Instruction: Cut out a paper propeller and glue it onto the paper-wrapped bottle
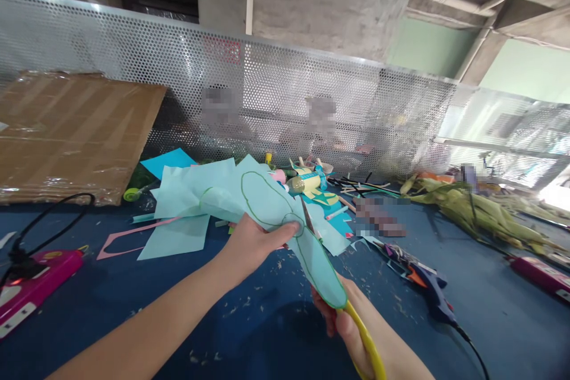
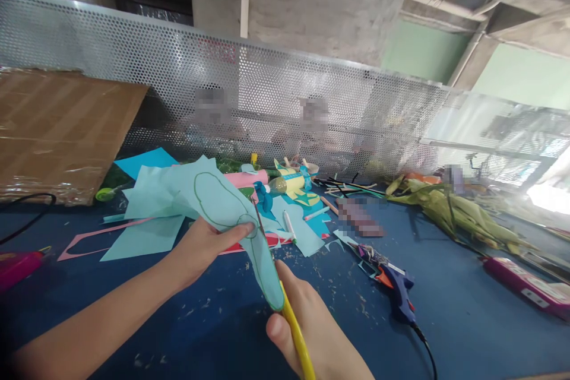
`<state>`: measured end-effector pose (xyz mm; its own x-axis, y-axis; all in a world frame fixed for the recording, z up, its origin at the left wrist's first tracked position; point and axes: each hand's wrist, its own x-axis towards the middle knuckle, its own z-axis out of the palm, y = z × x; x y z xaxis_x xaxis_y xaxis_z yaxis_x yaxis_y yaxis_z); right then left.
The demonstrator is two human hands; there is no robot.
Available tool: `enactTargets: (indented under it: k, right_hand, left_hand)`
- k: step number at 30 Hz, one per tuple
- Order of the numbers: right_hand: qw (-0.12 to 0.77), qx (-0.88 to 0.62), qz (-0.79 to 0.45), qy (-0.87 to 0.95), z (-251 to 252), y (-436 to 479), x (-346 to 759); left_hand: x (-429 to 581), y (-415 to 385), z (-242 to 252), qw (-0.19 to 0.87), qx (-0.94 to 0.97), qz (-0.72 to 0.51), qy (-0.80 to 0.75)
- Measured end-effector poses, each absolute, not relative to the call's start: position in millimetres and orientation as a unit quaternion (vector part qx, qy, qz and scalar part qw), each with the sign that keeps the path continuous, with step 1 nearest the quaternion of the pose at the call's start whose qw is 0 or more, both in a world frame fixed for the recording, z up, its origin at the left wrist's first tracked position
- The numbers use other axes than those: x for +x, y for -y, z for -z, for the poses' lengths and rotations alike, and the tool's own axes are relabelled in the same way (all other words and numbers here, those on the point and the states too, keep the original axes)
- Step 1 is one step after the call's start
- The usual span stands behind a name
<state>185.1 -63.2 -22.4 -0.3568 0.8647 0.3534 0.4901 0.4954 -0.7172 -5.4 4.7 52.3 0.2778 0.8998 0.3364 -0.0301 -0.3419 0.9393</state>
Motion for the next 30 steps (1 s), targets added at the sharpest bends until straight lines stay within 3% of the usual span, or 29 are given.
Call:
enactTargets:
  k: [10,30]
  right_hand:
    - [0.365,-0.388,-0.208,0.820,8.7,63.2,181.2]
    - [0.367,-0.392,-0.223,0.813,-0.5,62.8,177.0]
  left_hand:
    - [-4.6,-4.5,-53.1,0.473,0.666,-0.505,-0.279]
    - [-6.2,-3.8,-56.6,0.486,0.651,-0.488,-0.318]
